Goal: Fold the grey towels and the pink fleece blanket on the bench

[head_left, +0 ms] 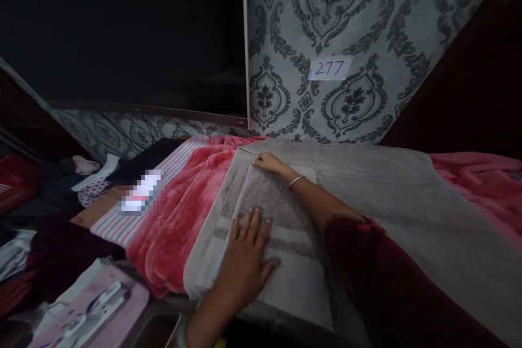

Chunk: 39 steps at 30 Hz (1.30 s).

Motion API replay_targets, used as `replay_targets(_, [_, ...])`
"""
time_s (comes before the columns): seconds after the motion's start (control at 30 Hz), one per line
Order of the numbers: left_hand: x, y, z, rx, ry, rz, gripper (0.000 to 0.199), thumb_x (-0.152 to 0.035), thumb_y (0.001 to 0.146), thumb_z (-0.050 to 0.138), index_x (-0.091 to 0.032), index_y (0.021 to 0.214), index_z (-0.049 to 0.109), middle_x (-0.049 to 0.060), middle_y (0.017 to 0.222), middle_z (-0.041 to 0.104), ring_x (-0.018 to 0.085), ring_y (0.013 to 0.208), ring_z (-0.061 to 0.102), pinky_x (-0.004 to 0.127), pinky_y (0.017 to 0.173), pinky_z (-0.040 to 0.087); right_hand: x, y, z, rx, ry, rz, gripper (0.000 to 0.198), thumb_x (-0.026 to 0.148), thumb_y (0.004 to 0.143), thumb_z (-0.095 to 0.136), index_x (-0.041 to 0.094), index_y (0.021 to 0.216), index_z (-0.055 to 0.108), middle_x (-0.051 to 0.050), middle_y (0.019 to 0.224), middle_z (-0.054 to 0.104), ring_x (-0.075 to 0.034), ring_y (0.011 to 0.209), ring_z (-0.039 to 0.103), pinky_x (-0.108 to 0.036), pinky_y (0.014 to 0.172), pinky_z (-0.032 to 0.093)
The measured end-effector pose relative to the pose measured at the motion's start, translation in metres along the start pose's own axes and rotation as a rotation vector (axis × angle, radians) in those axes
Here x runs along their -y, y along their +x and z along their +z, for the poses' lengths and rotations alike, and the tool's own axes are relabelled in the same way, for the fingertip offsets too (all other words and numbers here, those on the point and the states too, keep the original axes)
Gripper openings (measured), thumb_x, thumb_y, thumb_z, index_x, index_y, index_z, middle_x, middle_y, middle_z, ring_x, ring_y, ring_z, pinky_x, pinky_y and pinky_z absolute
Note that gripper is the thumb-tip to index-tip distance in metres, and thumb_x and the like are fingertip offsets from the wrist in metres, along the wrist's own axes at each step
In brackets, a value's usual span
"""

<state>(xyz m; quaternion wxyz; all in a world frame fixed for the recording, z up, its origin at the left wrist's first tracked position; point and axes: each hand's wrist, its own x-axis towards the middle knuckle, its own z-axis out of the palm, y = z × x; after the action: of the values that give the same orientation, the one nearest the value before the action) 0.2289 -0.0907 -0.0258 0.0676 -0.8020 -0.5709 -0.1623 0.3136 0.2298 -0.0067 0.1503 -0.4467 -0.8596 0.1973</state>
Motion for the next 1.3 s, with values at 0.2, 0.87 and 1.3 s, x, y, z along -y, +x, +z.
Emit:
replay_targets(0.2, [-0.001,-0.012,0.016,0.098,-0.038,-0.079,0.084,-0.055,0.085,0.068,-0.033,0.159,0.035,0.014,0.17,0.022,0.044,0.156,0.015,0.074,0.118,0.019,-0.015,0.01,0.027,-0.049,0.061,-0.054,0.025,0.038,0.095,0.06,0.016,0.091,0.072,-0.003,0.09,0.072,-0.015,0.082,0.058,-0.023,0.069,0.037])
replay_targets(0.87, [0.003,-0.011,0.018,0.048,-0.056,-0.063,0.077,-0.053,0.086,0.067,-0.032,0.156,0.042,0.015,0.169,0.025,0.044,0.155,0.017,0.073,0.118,0.02,0.013,-0.076,-0.003,0.066,-0.136,-0.42,0.054,0.042,0.102,0.049,0.027,0.154,0.049,-0.008,0.163,0.04,-0.027,0.153,0.03,-0.047,0.123,0.024])
replay_targets(1.3, [0.002,-0.015,0.019,0.04,-0.015,-0.068,0.085,-0.052,0.084,0.071,-0.034,0.159,0.036,0.012,0.171,0.022,0.044,0.155,0.018,0.07,0.119,0.021,-0.023,-0.048,0.012,0.223,-0.152,-0.402,0.061,0.059,0.104,0.037,0.038,0.161,0.032,-0.003,0.171,0.022,-0.028,0.157,0.018,-0.053,0.124,0.016])
